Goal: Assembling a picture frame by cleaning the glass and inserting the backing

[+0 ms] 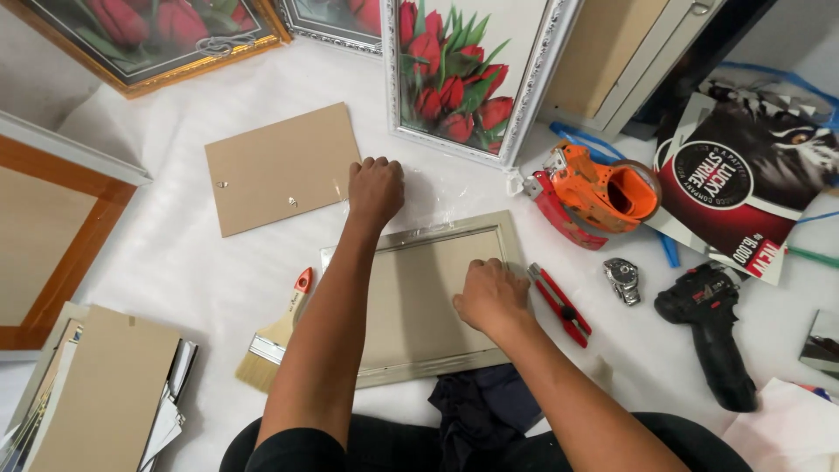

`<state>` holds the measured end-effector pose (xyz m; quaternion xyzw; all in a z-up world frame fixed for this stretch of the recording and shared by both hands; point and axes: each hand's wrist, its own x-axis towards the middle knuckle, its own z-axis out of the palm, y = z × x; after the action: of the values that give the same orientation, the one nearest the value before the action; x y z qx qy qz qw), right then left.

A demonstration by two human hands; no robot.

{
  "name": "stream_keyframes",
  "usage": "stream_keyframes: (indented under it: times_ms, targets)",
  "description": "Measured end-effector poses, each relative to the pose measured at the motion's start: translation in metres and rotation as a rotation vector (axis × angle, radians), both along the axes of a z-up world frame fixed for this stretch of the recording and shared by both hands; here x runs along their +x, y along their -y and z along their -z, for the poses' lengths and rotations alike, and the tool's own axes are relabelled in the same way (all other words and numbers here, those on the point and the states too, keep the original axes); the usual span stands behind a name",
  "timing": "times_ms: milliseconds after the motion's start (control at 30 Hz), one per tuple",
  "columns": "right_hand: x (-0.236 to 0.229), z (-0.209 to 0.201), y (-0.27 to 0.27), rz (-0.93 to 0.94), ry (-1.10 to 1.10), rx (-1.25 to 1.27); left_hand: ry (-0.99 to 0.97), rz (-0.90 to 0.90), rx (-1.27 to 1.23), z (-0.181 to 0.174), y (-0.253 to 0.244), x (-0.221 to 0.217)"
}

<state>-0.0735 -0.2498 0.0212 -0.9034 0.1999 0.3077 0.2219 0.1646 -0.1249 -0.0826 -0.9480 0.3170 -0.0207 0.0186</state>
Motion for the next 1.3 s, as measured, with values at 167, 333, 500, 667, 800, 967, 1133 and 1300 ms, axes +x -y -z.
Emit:
stream_keyframes:
  times_ms: [167, 333, 500, 667, 800, 967, 1133, 1300]
  targets:
    - [-0.001, -0.01, 0.023, 0.039, 0.036, 0.083, 0.065, 0.155, -0.126, -0.061, -0.006, -0.082]
    - [-0.003, 0.003, 0.055, 0.133, 0.121, 0.04, 0.195, 0.283, -0.215, -0.051, -0.051, -0.195]
    - [-0.02, -0.032, 0.042, 0.123, 0.593, 0.016, 0.225, 0.193, -0.271, -0.047, -0.08, -0.265]
    - [-0.04, -0.047, -0.007, -0.145, 0.841, 0.152, 0.146, 0.117, -0.302, -0.018, -0.088, -0.312]
    - [-0.053, -0.026, -0.025, -0.333, 0.422, 0.115, 0.104, 0.086, -0.259, 0.004, -0.092, -0.327]
    - [-0.061, 0.026, -0.02, -0.394, 0.205, -0.031, -0.1, 0.087, -0.156, -0.09, -0.098, -0.305]
    - [-0.065, 0.065, -0.004, -0.329, 0.13, -0.027, -0.347, -0.019, 0.164, -0.054, -0.13, -0.27]
    - [-0.06, 0.068, -0.005, -0.334, 0.15, -0.083, -0.234, -0.038, 0.15, -0.057, -0.141, -0.279]
